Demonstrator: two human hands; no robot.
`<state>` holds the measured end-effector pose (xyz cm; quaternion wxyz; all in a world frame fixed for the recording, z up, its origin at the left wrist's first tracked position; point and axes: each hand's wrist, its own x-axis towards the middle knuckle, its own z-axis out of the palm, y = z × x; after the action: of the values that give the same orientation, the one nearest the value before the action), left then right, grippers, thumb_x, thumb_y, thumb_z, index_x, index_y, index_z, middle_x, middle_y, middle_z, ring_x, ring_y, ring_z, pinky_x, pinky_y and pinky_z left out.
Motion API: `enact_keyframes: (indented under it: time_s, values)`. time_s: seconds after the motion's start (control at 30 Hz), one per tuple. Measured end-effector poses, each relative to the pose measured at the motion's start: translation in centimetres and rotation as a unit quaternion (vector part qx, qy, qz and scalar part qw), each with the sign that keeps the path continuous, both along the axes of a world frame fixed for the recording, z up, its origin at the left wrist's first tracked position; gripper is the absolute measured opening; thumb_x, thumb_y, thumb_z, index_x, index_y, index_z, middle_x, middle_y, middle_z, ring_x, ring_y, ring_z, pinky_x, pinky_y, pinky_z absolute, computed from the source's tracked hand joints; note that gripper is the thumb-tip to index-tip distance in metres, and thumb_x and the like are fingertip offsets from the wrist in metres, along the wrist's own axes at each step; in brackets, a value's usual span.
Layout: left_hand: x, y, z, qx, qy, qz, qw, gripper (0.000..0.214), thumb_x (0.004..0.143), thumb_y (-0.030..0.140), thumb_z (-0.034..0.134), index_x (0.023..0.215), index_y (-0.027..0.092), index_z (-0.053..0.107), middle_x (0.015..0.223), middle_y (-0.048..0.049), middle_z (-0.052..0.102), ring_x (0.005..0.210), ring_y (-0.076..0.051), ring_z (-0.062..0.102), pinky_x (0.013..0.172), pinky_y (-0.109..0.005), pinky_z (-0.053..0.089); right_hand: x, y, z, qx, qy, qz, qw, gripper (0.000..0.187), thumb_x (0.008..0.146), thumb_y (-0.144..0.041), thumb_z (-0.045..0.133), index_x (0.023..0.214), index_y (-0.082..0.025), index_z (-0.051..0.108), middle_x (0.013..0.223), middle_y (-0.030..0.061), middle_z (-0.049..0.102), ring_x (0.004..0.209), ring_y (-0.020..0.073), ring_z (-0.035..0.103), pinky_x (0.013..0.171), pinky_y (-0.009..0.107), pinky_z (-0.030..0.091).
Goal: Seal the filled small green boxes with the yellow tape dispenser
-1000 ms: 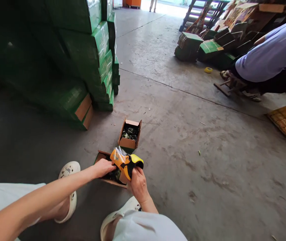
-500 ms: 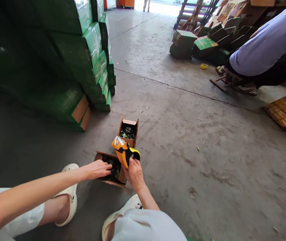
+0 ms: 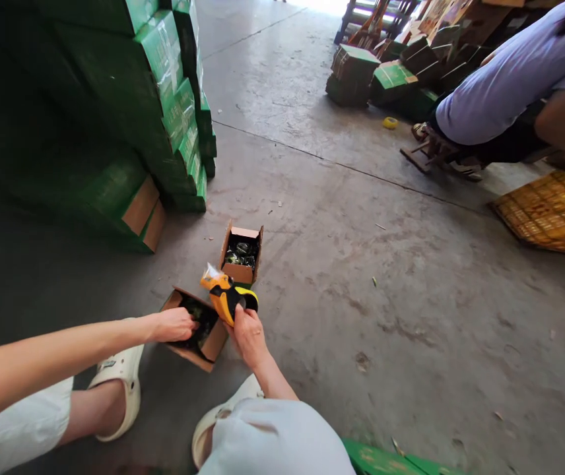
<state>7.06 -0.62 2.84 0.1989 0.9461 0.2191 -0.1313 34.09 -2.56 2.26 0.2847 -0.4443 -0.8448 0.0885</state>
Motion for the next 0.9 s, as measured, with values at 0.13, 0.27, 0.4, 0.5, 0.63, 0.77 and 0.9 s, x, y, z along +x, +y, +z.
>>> enact_keyframes:
  time_s: [0.13, 0.27, 0.4, 0.5, 0.63, 0.77, 0.9]
  values:
    - [-0.1, -0.3, 0.6, -0.023, 0.052, 0.06, 0.997, 0.024, 0.078, 0.001, 0.07, 0.062, 0.018, 0.067, 0.072, -0.0094, 0.073, 0.068, -0.02, 0.069, 0.06, -0.029, 0.045, -0.4, -0.7, -0.5, 0.005, -0.014, 0.022, 1.0, 0.038, 0.108, -0.03, 0.047, 0.141, -0.011, 0.043, 0.081, 0.0053, 0.071, 0.071, 0.023, 0.069, 0.079, 0.038, 0.059]
    - [1.0, -0.6, 2.1, -0.038, 0.072, 0.151, 0.985, 0.015, 0.085, 0.009, 0.064, 0.076, 0.017, 0.072, 0.083, -0.0134, 0.076, 0.079, -0.025, 0.074, 0.071, -0.032, 0.054, -0.5, -0.6, -0.5, 0.005, -0.009, 0.005, 1.0, 0.04, 0.107, -0.029, 0.048, 0.141, -0.011, 0.04, 0.086, 0.0081, 0.073, 0.073, 0.0243, 0.069, 0.08, 0.04, 0.06]
    - [2.6, -1.1, 3.6, -0.104, 0.056, 0.303, 0.946, 0.023, 0.095, 0.034, 0.059, 0.104, 0.016, 0.07, 0.095, -0.0139, 0.078, 0.086, -0.027, 0.077, 0.073, -0.033, 0.059, -0.4, -0.6, -0.1, -0.001, -0.012, 0.017, 1.0, 0.042, 0.106, -0.028, 0.051, 0.142, -0.011, 0.039, 0.087, 0.0082, 0.073, 0.074, 0.0244, 0.068, 0.079, 0.04, 0.06]
    - [3.4, -1.4, 3.7, -0.224, 0.057, 0.395, 0.889, 0.026, 0.096, 0.04, 0.055, 0.103, 0.017, 0.066, 0.079, -0.0074, 0.077, 0.068, -0.022, 0.076, 0.061, -0.027, 0.058, -0.4, -0.7, 0.1, 0.0, -0.017, 0.013, 1.0, 0.044, 0.105, -0.026, 0.05, 0.144, -0.01, 0.038, 0.087, 0.0089, 0.072, 0.075, 0.0247, 0.068, 0.079, 0.04, 0.06]
    - [3.4, -1.5, 2.6, -0.383, 0.024, 0.497, 0.778, 0.018, 0.09, 0.035, 0.061, 0.096, 0.018, 0.063, 0.068, -0.0035, 0.075, 0.06, -0.02, 0.074, 0.05, -0.023, 0.054, -0.5, -0.9, 0.1, 0.003, -0.012, 0.013, 1.0, 0.042, 0.107, -0.027, 0.048, 0.144, -0.011, 0.038, 0.087, 0.0093, 0.073, 0.075, 0.0253, 0.069, 0.08, 0.04, 0.06]
    - [3.3, -1.5, 2.2, -0.372, 0.024, 0.504, 0.779, 0.009, 0.079, 0.022, 0.068, 0.084, 0.019, 0.061, 0.064, -0.001, 0.072, 0.059, -0.018, 0.073, 0.049, -0.02, 0.051, -0.5, -0.8, -0.1, -0.015, -0.01, -0.004, 1.0, 0.039, 0.106, -0.031, 0.05, 0.14, -0.012, 0.042, 0.09, 0.0104, 0.074, 0.078, 0.0262, 0.069, 0.08, 0.041, 0.06]
    - [3.5, -1.6, 2.4, -0.351, 0.039, 0.505, 0.788, 0.009, 0.08, 0.024, 0.068, 0.086, 0.019, 0.064, 0.068, -0.0016, 0.073, 0.06, -0.018, 0.073, 0.051, -0.021, 0.052, -0.5, -0.6, -0.1, -0.033, -0.023, 0.001, 0.999, 0.039, 0.106, -0.03, 0.049, 0.14, -0.013, 0.043, 0.088, 0.0092, 0.074, 0.081, 0.0266, 0.07, 0.081, 0.041, 0.061]
